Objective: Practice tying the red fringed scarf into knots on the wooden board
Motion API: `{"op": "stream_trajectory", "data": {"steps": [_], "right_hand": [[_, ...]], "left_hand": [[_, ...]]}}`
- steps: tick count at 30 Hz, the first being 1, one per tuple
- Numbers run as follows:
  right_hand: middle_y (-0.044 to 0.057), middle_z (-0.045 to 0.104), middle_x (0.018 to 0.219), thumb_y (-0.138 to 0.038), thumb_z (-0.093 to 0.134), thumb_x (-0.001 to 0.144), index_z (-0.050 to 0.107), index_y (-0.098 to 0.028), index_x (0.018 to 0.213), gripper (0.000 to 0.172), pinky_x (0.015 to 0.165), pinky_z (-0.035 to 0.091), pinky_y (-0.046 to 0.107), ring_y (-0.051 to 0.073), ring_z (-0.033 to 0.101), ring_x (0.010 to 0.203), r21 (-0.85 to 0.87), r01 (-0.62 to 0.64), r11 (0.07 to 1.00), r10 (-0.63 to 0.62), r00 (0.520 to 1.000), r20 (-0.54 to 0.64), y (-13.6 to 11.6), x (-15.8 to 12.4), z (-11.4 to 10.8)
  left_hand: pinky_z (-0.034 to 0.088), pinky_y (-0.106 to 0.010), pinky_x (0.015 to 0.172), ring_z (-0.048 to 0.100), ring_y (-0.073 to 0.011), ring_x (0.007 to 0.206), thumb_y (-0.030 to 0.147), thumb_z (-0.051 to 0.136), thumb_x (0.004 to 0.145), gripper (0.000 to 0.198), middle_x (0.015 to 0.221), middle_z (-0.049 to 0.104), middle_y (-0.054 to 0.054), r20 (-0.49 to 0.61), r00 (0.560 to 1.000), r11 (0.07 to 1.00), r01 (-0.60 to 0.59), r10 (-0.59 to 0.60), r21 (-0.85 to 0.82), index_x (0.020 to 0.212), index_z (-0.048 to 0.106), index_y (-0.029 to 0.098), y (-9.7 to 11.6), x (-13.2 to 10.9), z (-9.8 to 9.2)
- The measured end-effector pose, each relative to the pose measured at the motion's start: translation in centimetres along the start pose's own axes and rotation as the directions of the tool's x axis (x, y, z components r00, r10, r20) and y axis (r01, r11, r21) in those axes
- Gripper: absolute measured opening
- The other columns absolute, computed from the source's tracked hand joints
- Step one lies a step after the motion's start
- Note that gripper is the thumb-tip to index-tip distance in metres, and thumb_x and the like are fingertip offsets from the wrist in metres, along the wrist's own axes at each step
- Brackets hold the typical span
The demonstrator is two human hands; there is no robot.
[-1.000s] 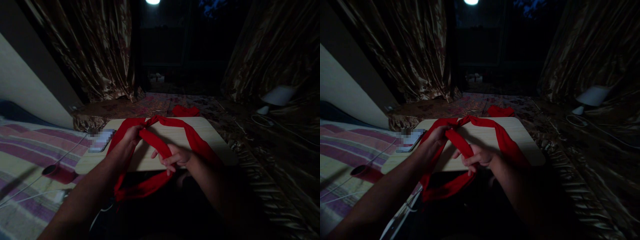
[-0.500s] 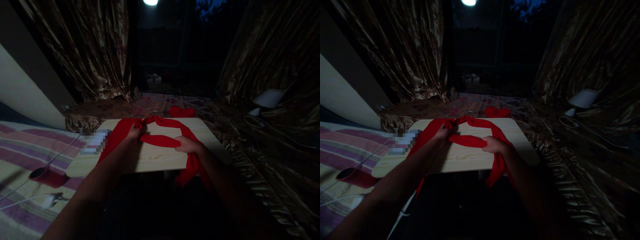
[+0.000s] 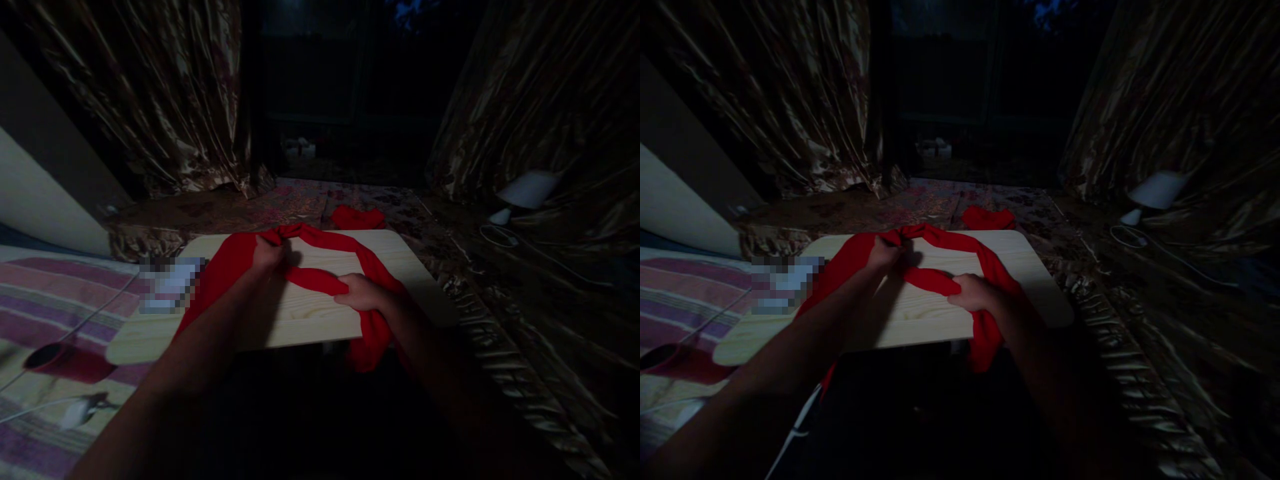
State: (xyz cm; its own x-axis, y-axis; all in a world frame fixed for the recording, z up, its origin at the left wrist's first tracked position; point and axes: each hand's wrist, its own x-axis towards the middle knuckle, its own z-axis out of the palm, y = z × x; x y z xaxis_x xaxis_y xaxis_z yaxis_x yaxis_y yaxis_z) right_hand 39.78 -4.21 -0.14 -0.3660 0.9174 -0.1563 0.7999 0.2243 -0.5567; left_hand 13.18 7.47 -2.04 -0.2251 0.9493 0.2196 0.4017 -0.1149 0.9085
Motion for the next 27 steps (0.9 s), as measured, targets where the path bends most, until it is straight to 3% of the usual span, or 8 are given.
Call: {"op": "stream_trajectory", "data": {"steps": [2,4,8,10,14,18,22,27], "right_hand": [[0.003,0.077,0.094,-0.031,0.074,0.081,0.076,-0.018,0.104,0.026,0.072,0.049,0.024,0.02,0.069,0.084,0.047,-0.017,0.999,0.016,0.999,0.029,-0.5,-0.2,0.3],[0.002,0.077,0.092,-0.032,0.076,0.08,0.075,-0.02,0.102,0.025,0.07,0.048,0.024,0.019,0.068,0.082,0.055,0.029,0.998,-0.033,0.998,0.059,-0.8,-0.3,0.9],[0.002,0.075,0.088,-0.037,0.076,0.08,0.073,-0.018,0.095,0.025,0.069,0.048,0.025,0.018,0.067,0.079,0.086,0.147,0.985,-0.153,0.985,0.075,-1.1,-0.7,2.1],[0.004,0.075,0.09,-0.035,0.074,0.083,0.071,-0.017,0.097,0.023,0.072,0.05,0.026,0.018,0.068,0.081,0.18,0.165,0.97,-0.168,0.986,0.0,-0.8,-1.5,2.3],[0.008,0.075,0.097,-0.031,0.066,0.088,0.071,-0.019,0.1,0.018,0.081,0.054,0.03,0.019,0.07,0.089,0.155,0.068,0.986,-0.015,0.949,-0.316,1.5,-4.4,1.4],[0.016,0.071,0.116,-0.038,0.067,0.086,0.069,-0.016,0.115,0.036,0.1,0.049,0.042,0.029,0.065,0.111,-0.109,-0.221,0.969,0.108,0.78,-0.616,5.7,-8.8,0.6],[0.022,0.065,0.129,-0.053,0.069,0.083,0.059,-0.011,0.134,0.066,0.101,0.048,0.047,0.035,0.063,0.119,-0.161,-0.374,0.913,0.193,0.747,-0.637,8.9,-13.0,1.8],[0.019,0.069,0.119,-0.055,0.072,0.081,0.063,-0.015,0.127,0.062,0.097,0.05,0.049,0.036,0.065,0.113,-0.183,-0.417,0.89,0.212,0.735,-0.645,9.0,-15.4,3.3]], "left_hand": [[0.041,-0.048,0.113,0.045,-0.0348,0.14,0.015,0.075,0.075,0.071,0.147,0.052,-0.022,-0.049,0.991,0.984,-0.12,0.127,0.131,0.139,0.046,0.008,0.7,-1.9,-0.2],[0.038,-0.047,0.118,0.045,-0.032,0.142,0.018,0.07,0.08,0.065,0.149,0.054,-0.017,0.147,0.946,0.929,-0.314,0.289,0.193,0.142,0.051,0.012,1.2,-4.6,-0.2],[0.03,-0.051,0.123,0.043,-0.0311,0.146,0.04,0.061,0.092,0.063,0.156,0.05,-0.014,0.676,0.573,0.724,-0.684,0.463,0.085,0.151,0.05,0.02,1.4,-10.2,-0.1],[0.022,-0.06,0.124,0.037,-0.0351,0.15,0.055,0.06,0.092,0.07,0.16,0.044,-0.015,0.789,0.484,0.674,-0.729,0.379,0.123,0.154,0.047,0.024,1.1,-12.0,-0.2],[0.015,-0.065,0.123,0.029,-0.0369,0.153,0.064,0.061,0.089,0.073,0.164,0.037,-0.014,0.818,0.485,0.634,-0.746,0.31,0.202,0.151,0.05,0.028,0.2,-13.1,-0.6],[0.021,-0.061,0.122,0.04,-0.0322,0.148,0.05,0.067,0.088,0.052,0.157,0.049,-0.012,0.785,0.485,0.674,-0.729,0.385,0.119,0.135,0.062,0.028,-0.4,-12.8,-1.0],[0.022,-0.058,0.122,0.047,-0.0305,0.143,0.032,0.07,0.081,0.028,0.148,0.059,-0.011,0.757,0.489,0.71,-0.702,0.434,0.046,0.108,0.069,0.024,-0.4,-12.9,-1.2],[0.018,-0.057,0.123,0.05,-0.0298,0.14,0.015,0.064,0.07,0.014,0.144,0.062,-0.009,0.791,0.446,0.775,-0.63,0.418,-0.054,0.083,0.065,0.021,0.4,-13.7,-1.5]]}}
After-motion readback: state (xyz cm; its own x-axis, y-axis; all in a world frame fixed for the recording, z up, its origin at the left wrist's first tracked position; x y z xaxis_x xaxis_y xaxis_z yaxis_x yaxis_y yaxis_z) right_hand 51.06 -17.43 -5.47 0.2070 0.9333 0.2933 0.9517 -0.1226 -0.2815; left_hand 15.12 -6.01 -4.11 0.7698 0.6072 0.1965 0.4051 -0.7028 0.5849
